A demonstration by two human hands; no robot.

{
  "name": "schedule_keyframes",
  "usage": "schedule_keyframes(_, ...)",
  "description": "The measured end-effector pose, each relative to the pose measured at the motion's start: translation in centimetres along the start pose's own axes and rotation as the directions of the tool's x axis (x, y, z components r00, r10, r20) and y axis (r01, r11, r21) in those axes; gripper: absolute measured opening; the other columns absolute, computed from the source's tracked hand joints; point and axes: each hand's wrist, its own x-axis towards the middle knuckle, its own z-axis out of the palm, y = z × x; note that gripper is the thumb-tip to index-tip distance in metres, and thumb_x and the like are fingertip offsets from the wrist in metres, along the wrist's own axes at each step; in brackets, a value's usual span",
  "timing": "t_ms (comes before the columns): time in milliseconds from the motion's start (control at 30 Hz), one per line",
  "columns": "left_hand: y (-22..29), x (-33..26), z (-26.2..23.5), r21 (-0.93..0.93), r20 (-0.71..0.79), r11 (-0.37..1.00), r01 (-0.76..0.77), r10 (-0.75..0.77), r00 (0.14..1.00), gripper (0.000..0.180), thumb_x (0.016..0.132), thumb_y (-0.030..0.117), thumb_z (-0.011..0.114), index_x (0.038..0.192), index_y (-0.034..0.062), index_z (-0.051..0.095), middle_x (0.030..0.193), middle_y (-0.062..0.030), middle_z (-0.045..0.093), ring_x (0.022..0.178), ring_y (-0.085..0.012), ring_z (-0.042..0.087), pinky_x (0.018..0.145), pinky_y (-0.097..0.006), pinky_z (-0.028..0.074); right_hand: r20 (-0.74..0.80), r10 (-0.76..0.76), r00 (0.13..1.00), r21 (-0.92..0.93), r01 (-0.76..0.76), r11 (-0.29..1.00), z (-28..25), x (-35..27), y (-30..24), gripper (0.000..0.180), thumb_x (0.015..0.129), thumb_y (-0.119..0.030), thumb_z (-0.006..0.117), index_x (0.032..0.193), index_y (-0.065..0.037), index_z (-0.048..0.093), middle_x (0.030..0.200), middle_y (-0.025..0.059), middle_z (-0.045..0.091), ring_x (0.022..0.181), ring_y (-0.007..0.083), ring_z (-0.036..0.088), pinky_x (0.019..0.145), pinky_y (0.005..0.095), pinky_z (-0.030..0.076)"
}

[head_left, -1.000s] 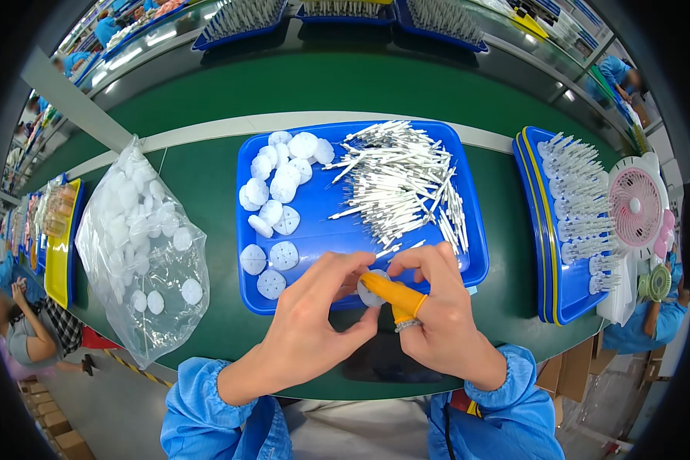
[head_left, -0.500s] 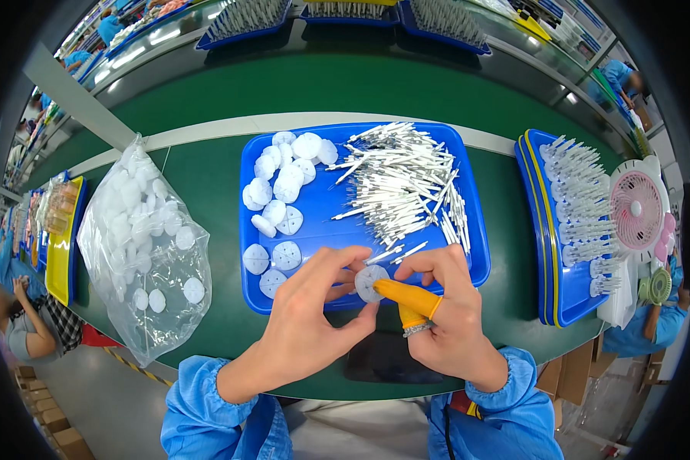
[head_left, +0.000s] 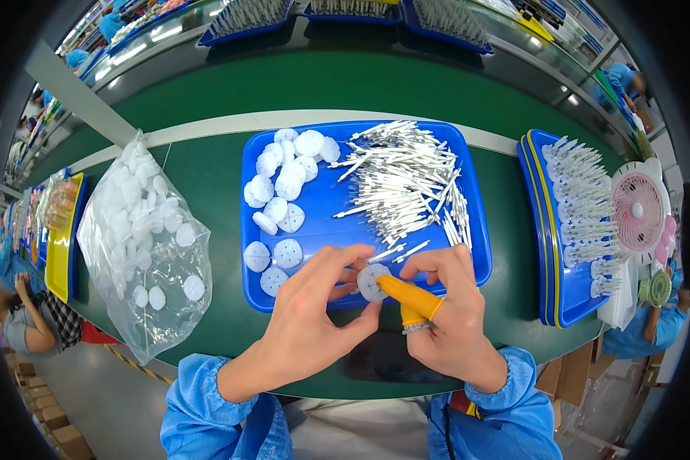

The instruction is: The person inserts thin white sticks into small white circular discs at a factory workstation. They pick up a disc and a stick, insert the stick into the center of the disc, and place the finished item into a blue tray. The person repeats this process continuously, occasionally refilling their supply of sticks from a plastic container.

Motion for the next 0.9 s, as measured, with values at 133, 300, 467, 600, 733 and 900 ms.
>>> schedule_keyframes(133, 0.1, 0.1, -0.2, 0.005, 0.0, 1.0, 0.012, -0.012, 1.0, 0.061, 0.078, -0.009, 0.081, 0.135, -0.0006, 0.061, 0.119, -0.0127, 0.066, 0.107, -0.0213, 0.075, 0.094, -0.037, 0.066, 0.047, -0.037, 0.998, 0.014, 0.036, 0.999, 0.4, 0.0, -0.1, 0.051, 0.052, 0.008, 0.068, 0.102, 0.007, 0.079, 0.11, 0.0144, 0.064, 0.09, 0.0321, 0.053, 0.072, 0.039, 0.045)
schedule_keyframes(300, -0.1, -0.2, -0.4, -0.12, -0.012, 0.991, 0.067, -0.069, 0.998, 0.061, 0.081, -0.012, 0.079, 0.137, -0.0023, 0.057, 0.123, -0.0119, 0.065, 0.111, -0.0224, 0.074, 0.1, -0.037, 0.063, -0.055, 0.097, 0.994, 0.005, -0.096, 0.995, -0.4, 0.1, -0.6, 0.041, 0.062, 0.013, 0.067, 0.101, 0.003, 0.074, 0.115, 0.0136, 0.065, 0.095, 0.0326, 0.057, 0.081, 0.0414, 0.048)
schedule_keyframes(467, -0.3, 0.1, -0.7, -0.391, 0.097, 0.918, 0.059, -0.022, 0.995, 0.066, 0.082, -0.011, 0.081, 0.142, -0.0016, 0.053, 0.128, -0.0129, 0.063, 0.132, -0.0265, 0.062, 0.117, -0.046, 0.049, 0.064, 0.237, 0.969, 0.258, -0.246, 0.935, -0.3, -0.6, 0.6, 0.035, 0.09, 0.007, 0.068, 0.124, -0.002, 0.06, 0.115, 0.0163, 0.07, 0.107, 0.0378, 0.066, 0.088, 0.0435, 0.054)
schedule_keyframes(600, -0.2, -0.1, -0.2, -0.558, 0.169, 0.822, 0.116, -0.025, 0.985, 0.067, 0.085, -0.008, 0.081, 0.146, -0.0033, 0.052, 0.136, -0.0144, 0.062, 0.137, -0.0255, 0.058, 0.122, -0.043, 0.04, 0.258, 0.321, 0.911, 0.437, -0.406, 0.802, -1.8, -1.9, 0.5, 0.031, 0.098, -0.005, 0.073, 0.126, -0.003, 0.061, 0.114, 0.0158, 0.071, 0.103, 0.0319, 0.071, 0.092, 0.0399, 0.054)
schedule_keyframes(733, -0.4, -0.6, -0.1, -0.361, 0.085, 0.928, 0.096, -0.07, 0.994, 0.069, 0.085, 0.006, 0.084, 0.145, -0.0049, 0.053, 0.139, -0.0155, 0.059, 0.136, -0.0297, 0.058, 0.123, -0.05, 0.04, 0.056, 0.452, 0.89, 0.47, -0.423, 0.775, -5.9, -3.5, 0.6, 0.027, 0.09, 0.004, 0.08, 0.116, -0.001, 0.072, 0.108, 0.0098, 0.075, 0.102, 0.0185, 0.07, 0.094, 0.033, 0.053)
schedule_keyframes(900, -0.3, -0.4, 0.0, -0.22, 0.147, 0.97, 0.107, -0.075, 0.986, 0.048, 0.093, 0.013, 0.077, 0.133, -0.0061, 0.06, 0.131, -0.0141, 0.061, 0.13, -0.0275, 0.06, 0.112, -0.044, 0.048, -0.473, 0.606, 0.64, 0.4, -0.457, 0.795, -13.9, -10.2, 2.8, 0.017, 0.093, 0.0, 0.078, 0.11, 0.003, 0.078, 0.101, 0.0066, 0.078, 0.091, 0.0117, 0.072, 0.083, 0.029, 0.057)
